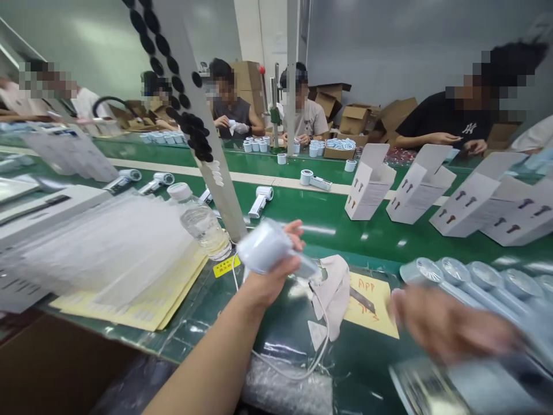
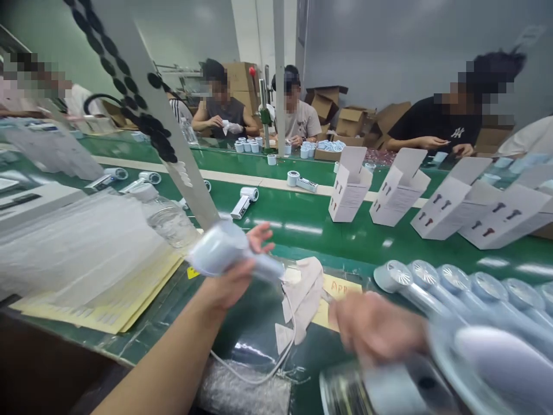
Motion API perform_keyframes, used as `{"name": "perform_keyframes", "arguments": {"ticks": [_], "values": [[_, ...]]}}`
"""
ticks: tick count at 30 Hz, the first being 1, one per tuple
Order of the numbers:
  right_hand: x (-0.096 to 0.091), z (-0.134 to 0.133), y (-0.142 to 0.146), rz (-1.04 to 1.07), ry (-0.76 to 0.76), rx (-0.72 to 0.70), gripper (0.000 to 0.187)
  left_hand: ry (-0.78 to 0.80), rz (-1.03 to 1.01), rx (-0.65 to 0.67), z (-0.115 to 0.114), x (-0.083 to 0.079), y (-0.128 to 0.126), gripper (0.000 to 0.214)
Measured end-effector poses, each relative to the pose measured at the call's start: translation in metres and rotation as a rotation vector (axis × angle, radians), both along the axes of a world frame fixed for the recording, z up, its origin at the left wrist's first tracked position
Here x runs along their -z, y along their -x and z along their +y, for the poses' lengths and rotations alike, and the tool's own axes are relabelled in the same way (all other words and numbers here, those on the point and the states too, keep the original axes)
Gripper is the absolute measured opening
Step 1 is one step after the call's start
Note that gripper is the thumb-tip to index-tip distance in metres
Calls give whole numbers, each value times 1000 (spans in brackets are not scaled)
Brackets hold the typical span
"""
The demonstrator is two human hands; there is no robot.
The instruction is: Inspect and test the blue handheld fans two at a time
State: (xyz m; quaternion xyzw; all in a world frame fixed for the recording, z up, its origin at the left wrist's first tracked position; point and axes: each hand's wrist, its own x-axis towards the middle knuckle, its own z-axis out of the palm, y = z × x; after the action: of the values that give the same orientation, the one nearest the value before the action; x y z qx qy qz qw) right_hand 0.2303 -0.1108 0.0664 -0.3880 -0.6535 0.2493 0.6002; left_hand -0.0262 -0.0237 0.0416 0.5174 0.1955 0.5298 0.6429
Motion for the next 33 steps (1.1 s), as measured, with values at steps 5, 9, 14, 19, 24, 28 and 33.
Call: {"name": "perform_keyframes", "arguments": {"ticks": [5,9,14,19,24,28,33], "values": [[3,7,28,249,-34,-60,8,-51,-41,64,-5,-4,-8,29],[14,12,33,252,157,-117,42,15,-90,263,-8,-3,-7,26],[42,23,58,111,327,229,98,183,-82,119,-7,18,-24,70],[53,33,92,-59,460,124,122,410,-42,27,-10,30,-41,92],[41,34,98,-69,595,61,133,186,20,50,-9,38,-40,101],[30,28,82,-196,504,154,120,-50,228,-10,4,44,-28,116],[37,20,24,-637,459,596,98,-331,863,-672,30,19,3,78]]}}
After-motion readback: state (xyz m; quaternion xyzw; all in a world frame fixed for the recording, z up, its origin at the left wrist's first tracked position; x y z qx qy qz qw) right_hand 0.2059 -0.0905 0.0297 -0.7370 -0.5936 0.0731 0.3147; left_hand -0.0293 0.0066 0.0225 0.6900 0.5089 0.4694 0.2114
